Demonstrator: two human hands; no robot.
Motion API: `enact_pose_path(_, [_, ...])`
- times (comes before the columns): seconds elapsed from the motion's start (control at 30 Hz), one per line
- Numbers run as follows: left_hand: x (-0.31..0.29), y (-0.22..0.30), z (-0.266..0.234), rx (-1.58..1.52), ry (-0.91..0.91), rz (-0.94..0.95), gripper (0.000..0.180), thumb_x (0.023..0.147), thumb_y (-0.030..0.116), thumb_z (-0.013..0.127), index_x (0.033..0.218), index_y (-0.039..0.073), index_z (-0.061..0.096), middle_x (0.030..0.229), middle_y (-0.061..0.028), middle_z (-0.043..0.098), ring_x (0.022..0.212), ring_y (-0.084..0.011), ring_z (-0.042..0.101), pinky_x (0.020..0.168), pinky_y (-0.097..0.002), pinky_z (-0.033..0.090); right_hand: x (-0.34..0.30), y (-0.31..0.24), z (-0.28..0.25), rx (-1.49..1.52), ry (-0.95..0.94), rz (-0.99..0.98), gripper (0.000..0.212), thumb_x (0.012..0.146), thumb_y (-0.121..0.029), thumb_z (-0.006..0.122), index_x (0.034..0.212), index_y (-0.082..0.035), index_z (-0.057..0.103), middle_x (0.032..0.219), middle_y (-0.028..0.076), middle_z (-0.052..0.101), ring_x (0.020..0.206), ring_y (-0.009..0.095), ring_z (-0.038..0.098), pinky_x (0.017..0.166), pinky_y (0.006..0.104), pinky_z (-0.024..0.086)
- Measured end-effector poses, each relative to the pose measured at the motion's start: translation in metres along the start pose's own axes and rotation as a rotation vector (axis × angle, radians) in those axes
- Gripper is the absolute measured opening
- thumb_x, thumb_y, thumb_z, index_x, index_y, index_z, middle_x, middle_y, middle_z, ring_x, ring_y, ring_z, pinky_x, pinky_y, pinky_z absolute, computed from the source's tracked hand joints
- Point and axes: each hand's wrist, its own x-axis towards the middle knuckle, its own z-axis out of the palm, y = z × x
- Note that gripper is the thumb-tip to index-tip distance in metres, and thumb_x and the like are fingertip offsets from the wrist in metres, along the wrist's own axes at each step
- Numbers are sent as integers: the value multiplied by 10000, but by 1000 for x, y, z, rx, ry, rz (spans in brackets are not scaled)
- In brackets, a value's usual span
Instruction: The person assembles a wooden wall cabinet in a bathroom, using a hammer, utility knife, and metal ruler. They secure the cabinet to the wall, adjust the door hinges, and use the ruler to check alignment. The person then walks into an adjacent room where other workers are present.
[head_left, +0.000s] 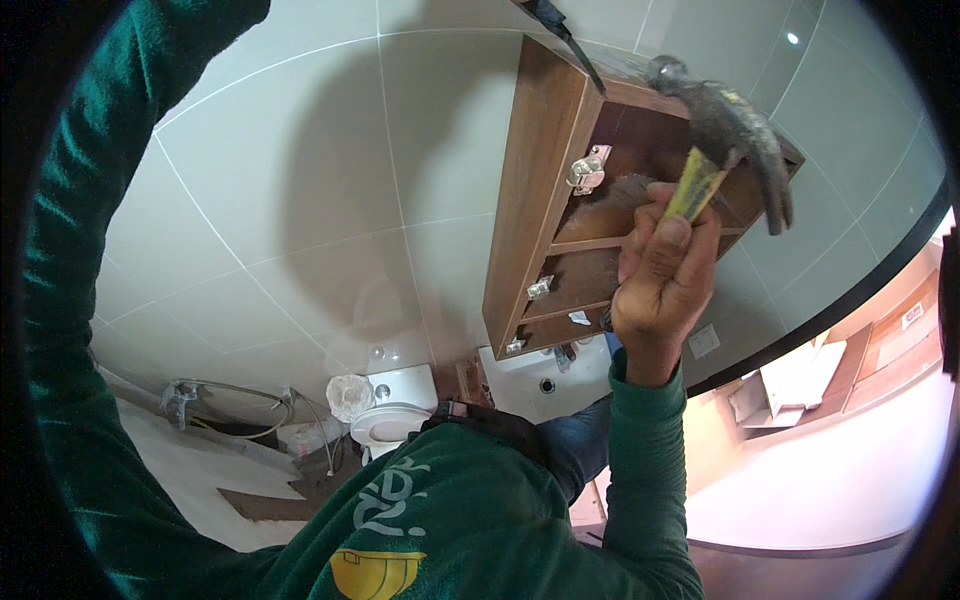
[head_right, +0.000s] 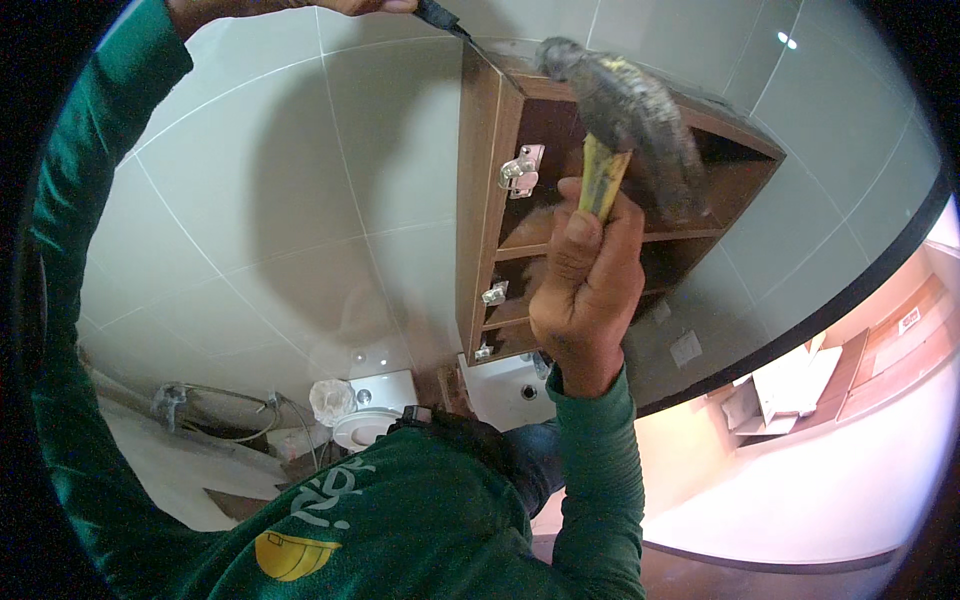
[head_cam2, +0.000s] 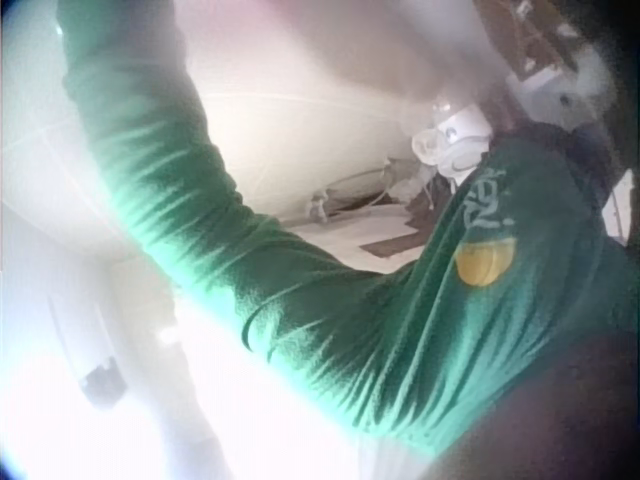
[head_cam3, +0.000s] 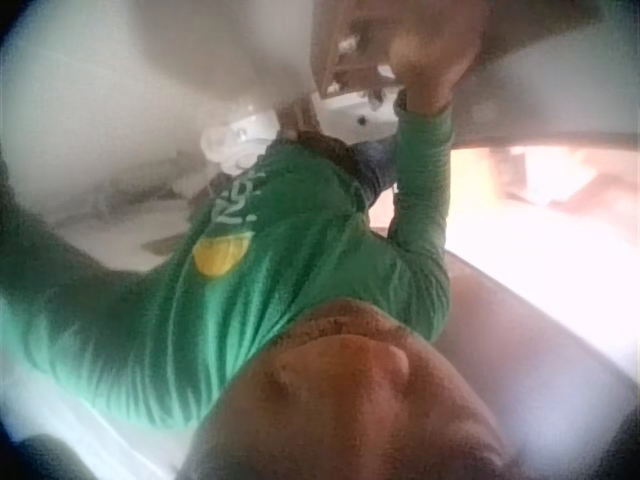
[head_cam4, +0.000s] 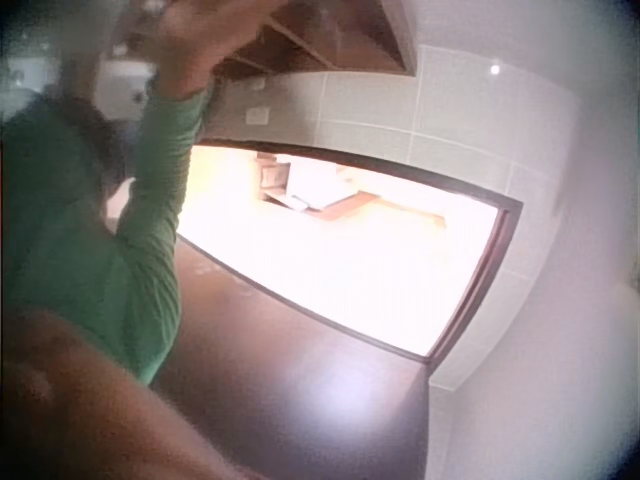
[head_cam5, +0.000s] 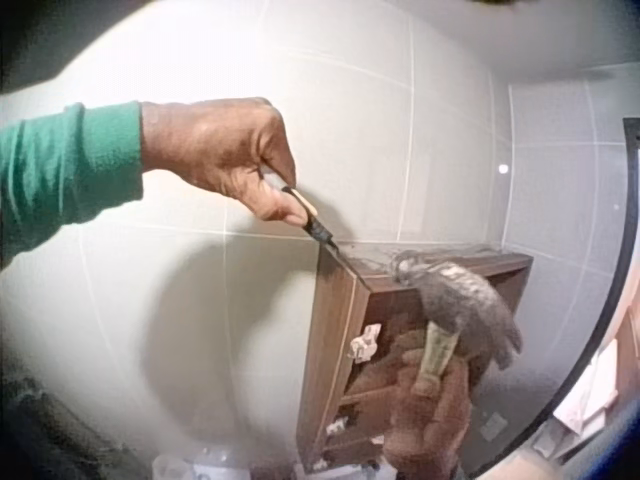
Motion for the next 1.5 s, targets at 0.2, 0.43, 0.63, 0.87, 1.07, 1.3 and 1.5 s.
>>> enact_pose_path(0.2, [0, 2, -4, 86, -7, 43, 510, 956, 447, 784, 660, 35, 726, 475, -25, 508, 431, -138, 407, 411, -367, 316, 4, -3, 2, 113, 134, -98, 423, 1157, -366, 400, 1241, 23, 543, 792, 25, 524, 576, 49, 425, 493, 209, 348])
enact_pose_path(0.43, [-3, 24, -8, 218, 53, 120, 518, 945, 446, 793, 635, 42, 703, 461, -25, 486, 414, -150, 396, 412, -376, 317, -9, 18, 19, -20, 23, -85, 322, 1145, -274, 466, 1273, 9, 550, 856, 30, 564, 681, 52, 468, 557, 209, 395])
enact_pose_path(0.63, [0, 22, -12, 188, 14, 60, 518, 949, 431, 792, 623, 41, 692, 456, -25, 476, 407, -156, 393, 411, -380, 315, -21, 24, 30, 173, 112, -38, 302, 1138, -276, 494, 1278, -17, 562, 905, 18, 575, 717, 52, 475, 629, 206, 419])
enact_pose_path(0.87, [-1, 28, -11, 200, 7, -41, 514, 938, 419, 803, 622, 32, 684, 465, -44, 484, 410, -174, 410, 417, -384, 331, -28, 22, 27, 151, 89, 81, 425, 1119, -391, 526, 1283, 1, 524, 885, 36, 548, 679, 60, 462, 569, 222, 394])
enact_pose_path(1.07, [-2, 26, -12, 179, 14, 0, 457, 919, 406, 826, 692, 19, 739, 524, -73, 590, 421, -193, 504, 426, -367, 406, -15, 1, 9, 374, 120, 68, 507, 1111, -475, 501, 1258, 10, 522, 854, 39, 538, 645, 72, 450, 548, 230, 388])
enact_pose_path(1.3, [-31, -62, 23, 349, 226, 227, 588, 866, 460, 821, 1200, 14, 633, 979, -182, 724, 898, -284, 778, 739, -376, 686, -17, 4, -3, 151, 95, 30, 384, 1154, -327, 384, 1260, 12, 529, 812, 29, 530, 631, 58, 444, 534, 225, 370])
enact_pose_path(1.5, [-12, 9, 16, 279, 178, 34, 546, 845, 541, 843, 829, -1, 782, 662, -108, 659, 552, -204, 624, 486, -337, 482, -28, 20, 3, 154, 70, 54, 390, 1138, -322, 427, 1253, 34, 539, 770, 31, 539, 616, 62, 448, 546, 227, 370])
